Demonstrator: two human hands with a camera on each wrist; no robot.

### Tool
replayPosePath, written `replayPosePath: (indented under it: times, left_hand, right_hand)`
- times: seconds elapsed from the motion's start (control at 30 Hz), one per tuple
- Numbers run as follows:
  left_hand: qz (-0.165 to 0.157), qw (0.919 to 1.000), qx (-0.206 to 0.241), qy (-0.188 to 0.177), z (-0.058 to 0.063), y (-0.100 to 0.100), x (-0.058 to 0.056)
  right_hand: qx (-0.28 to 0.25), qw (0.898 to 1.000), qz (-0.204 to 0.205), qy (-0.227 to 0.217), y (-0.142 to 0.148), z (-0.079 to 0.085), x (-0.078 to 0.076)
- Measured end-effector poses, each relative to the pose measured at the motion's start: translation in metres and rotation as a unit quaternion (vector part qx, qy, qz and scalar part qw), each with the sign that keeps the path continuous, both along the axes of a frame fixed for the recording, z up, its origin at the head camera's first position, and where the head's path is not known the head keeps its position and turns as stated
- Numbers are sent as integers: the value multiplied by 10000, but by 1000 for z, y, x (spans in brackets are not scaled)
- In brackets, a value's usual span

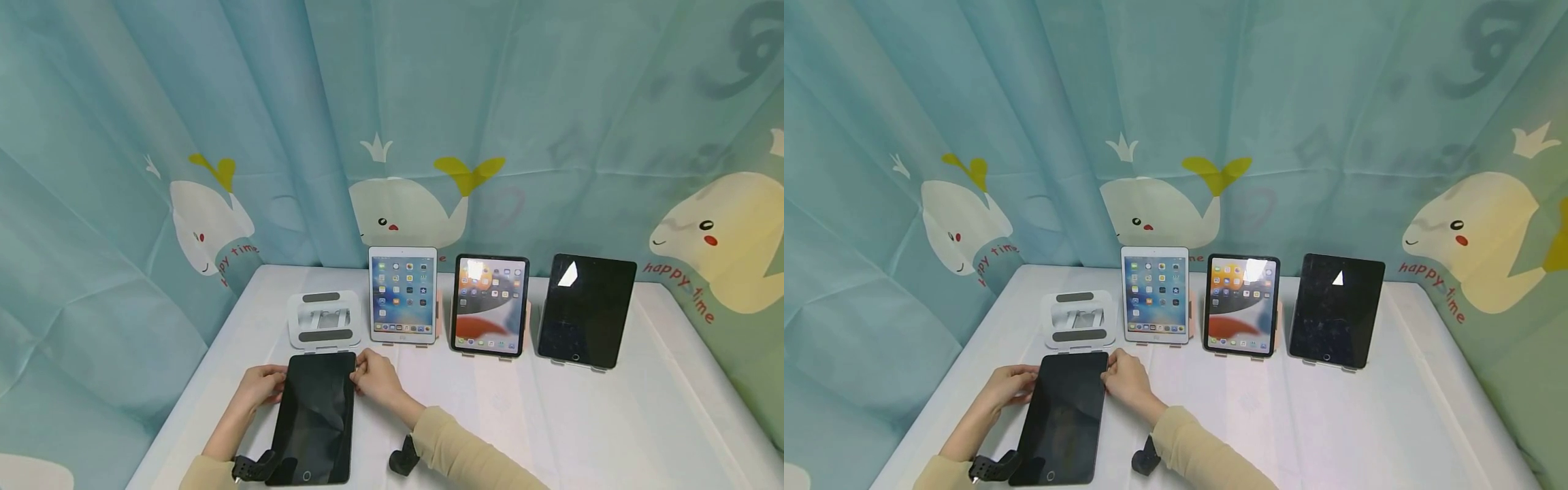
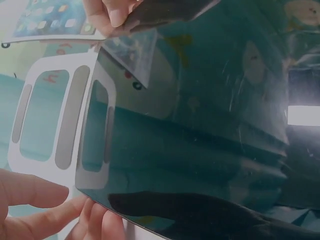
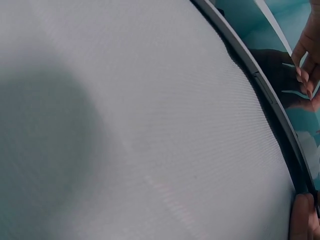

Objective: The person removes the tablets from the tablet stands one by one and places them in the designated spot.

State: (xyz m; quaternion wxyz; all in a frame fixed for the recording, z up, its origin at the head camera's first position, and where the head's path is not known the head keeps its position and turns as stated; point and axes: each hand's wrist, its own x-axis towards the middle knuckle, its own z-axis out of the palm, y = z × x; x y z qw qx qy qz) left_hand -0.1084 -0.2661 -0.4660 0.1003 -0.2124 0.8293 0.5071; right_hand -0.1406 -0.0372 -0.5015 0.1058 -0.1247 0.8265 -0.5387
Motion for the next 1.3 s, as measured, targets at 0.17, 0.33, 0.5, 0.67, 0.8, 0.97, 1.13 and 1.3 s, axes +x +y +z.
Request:
replayPosePath:
  times: [0.17, 0.33, 0.5, 0.67, 0.8, 0.97, 1.13, 1.3]
  left_hand:
    - [42, 10000, -9, 1, -2, 0, 1]
    - [28, 10000, -19, 19, -1, 2, 2]
    - [-3, 10000, 3, 71, -1, 4, 2]
    - [-11, 10000, -67, 72, -2, 5, 2]
    - [-47, 9998, -179, 58, 0, 6, 4]
    - [-184, 9990, -405, 29, 2, 8, 3]
    - [-320, 9977, -595, -13, 4, 8, 3]
    - [-376, 9969, -693, 77, 6, 9, 4]
  right_hand:
    - [398, 9988, -61, 287, -1, 0, 1]
    - [811, 9954, -161, 493, -2, 1, 3]
    - [932, 9938, -259, 538, -3, 2, 4]
    - [1050, 9916, -313, 681, -4, 3, 4]
    - [1123, 9905, -324, 729, -4, 2, 4]
    - [1125, 9905, -321, 729, -5, 0, 3]
    - [1154, 9897, -232, 814, -4, 1, 4]
    - [877, 9944, -52, 580, -1, 4, 2]
